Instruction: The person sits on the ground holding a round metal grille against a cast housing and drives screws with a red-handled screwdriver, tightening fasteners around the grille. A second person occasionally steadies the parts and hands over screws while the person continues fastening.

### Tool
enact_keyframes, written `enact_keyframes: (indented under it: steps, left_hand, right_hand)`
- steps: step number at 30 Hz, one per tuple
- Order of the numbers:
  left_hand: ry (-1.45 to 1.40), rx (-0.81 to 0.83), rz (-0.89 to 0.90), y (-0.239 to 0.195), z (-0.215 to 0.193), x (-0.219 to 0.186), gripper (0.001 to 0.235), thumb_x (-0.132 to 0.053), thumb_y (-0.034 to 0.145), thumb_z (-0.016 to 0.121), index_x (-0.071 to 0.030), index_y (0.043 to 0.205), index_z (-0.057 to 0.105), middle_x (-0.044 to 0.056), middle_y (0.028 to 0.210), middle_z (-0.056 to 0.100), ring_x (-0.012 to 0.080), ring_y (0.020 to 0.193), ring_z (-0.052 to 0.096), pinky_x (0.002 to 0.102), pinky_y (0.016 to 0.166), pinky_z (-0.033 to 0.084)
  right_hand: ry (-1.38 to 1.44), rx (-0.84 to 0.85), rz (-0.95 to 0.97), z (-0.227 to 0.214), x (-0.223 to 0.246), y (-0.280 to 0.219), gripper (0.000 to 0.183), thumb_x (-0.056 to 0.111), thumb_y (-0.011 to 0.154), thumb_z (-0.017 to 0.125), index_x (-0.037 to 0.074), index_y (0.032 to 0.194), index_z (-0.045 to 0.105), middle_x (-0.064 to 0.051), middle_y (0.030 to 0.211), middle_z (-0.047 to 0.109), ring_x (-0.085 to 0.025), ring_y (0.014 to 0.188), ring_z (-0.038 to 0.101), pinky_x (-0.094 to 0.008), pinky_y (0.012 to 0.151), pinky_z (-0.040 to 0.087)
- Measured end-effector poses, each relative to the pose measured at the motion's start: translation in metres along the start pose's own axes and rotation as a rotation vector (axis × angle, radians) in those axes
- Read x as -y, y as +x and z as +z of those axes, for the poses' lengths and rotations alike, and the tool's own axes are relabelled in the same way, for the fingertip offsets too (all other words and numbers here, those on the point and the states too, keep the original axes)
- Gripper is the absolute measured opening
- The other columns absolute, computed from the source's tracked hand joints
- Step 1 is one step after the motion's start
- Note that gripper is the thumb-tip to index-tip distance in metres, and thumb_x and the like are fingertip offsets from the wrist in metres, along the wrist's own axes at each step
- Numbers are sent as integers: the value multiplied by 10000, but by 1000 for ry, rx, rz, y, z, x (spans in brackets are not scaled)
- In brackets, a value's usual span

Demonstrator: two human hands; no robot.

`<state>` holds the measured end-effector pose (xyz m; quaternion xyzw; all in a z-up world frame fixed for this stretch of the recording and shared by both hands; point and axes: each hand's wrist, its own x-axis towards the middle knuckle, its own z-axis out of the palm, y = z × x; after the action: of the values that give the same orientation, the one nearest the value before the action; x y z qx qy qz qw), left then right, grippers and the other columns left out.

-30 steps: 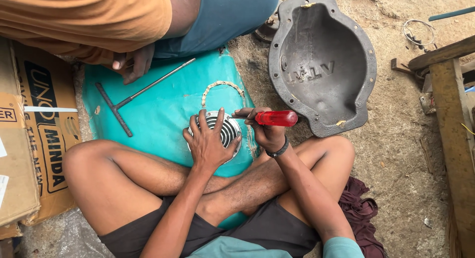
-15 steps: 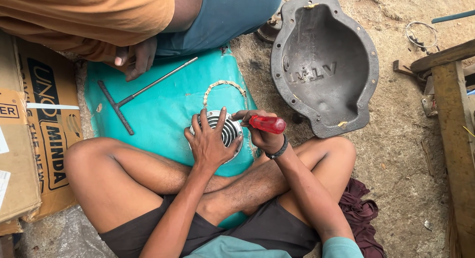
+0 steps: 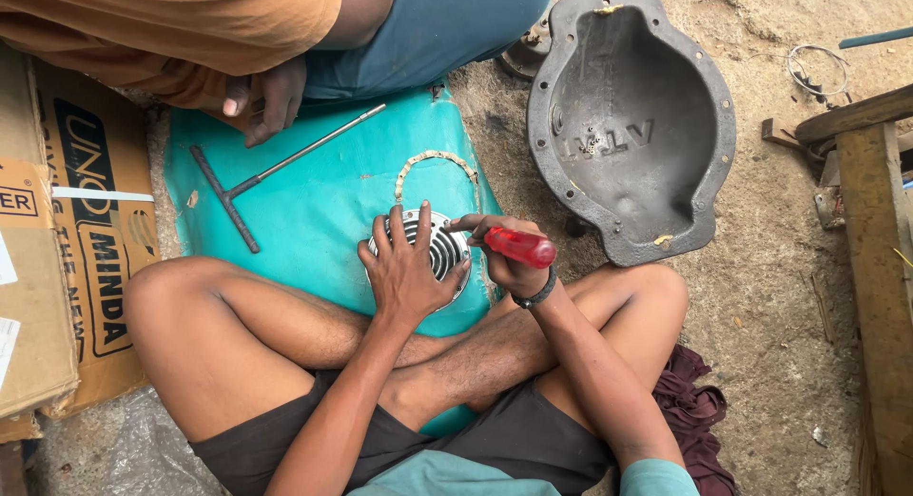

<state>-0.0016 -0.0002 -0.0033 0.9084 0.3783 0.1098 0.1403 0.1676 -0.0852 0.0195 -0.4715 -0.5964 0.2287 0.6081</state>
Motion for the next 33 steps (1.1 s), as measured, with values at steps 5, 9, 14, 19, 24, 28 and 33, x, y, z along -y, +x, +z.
enact_keyframes:
  steps: [5,9,14,19,24,28,33]
  left_hand:
    - [-21,15,-22,0,-6,-3,1064,-677,738,734,6,1490,420,285,1444,412,440,1328,362,598,977,300]
    - [-36,1,-19,1,-10,-4,1087,-666,724,743,36,1484,406,281,1441,418,431,1335,364,588,997,301]
    - [-109,-110,-23,-6,7,9,1010,-568,724,759,30,1468,427,248,1436,475,404,1343,404,570,1035,306]
    - [-338,-180,-141,-3,15,17,892,-444,808,724,33,1504,436,231,1449,510,379,1381,443,542,1102,322]
    - [-308,-138,-49,7,0,12,780,-488,831,708,-81,1473,534,218,1504,440,396,1357,420,610,1066,291]
    - [-148,-108,53,8,20,20,698,-522,873,732,-175,1451,549,181,1500,434,360,1386,414,762,1052,134]
    - [-158,-12,1,3,1,6,895,-358,713,771,-95,1497,428,178,1512,438,388,1441,354,724,1143,195]
  right_hand:
    - [75,-131,68,14,-19,-12,220,-226,932,511,-40,1044,550,-203,1065,702,-336,1149,734,-433,965,620]
    - [4,-166,121,21,-20,-3,211,-180,925,593,-39,1082,599,-197,1089,717,-302,1117,734,-412,942,633]
    - [-181,-73,153,22,-26,-6,195,-141,899,605,-24,1045,661,-150,1061,737,-282,1108,745,-376,945,621]
    - [-213,-131,174,22,-20,-15,163,-102,963,611,-11,1081,675,-145,1096,749,-279,1109,752,-381,955,620]
    - [-381,5,27,17,-13,-15,413,-142,785,596,-10,1163,696,-208,1208,718,-328,1103,731,-401,940,610]
    - [-471,-18,32,30,-18,-2,391,-155,772,606,-12,1128,677,-179,1120,737,-310,1040,752,-370,898,620]
    - [-378,-65,123,28,-41,-6,307,-160,797,587,30,1006,709,-147,1039,771,-248,922,780,-325,821,634]
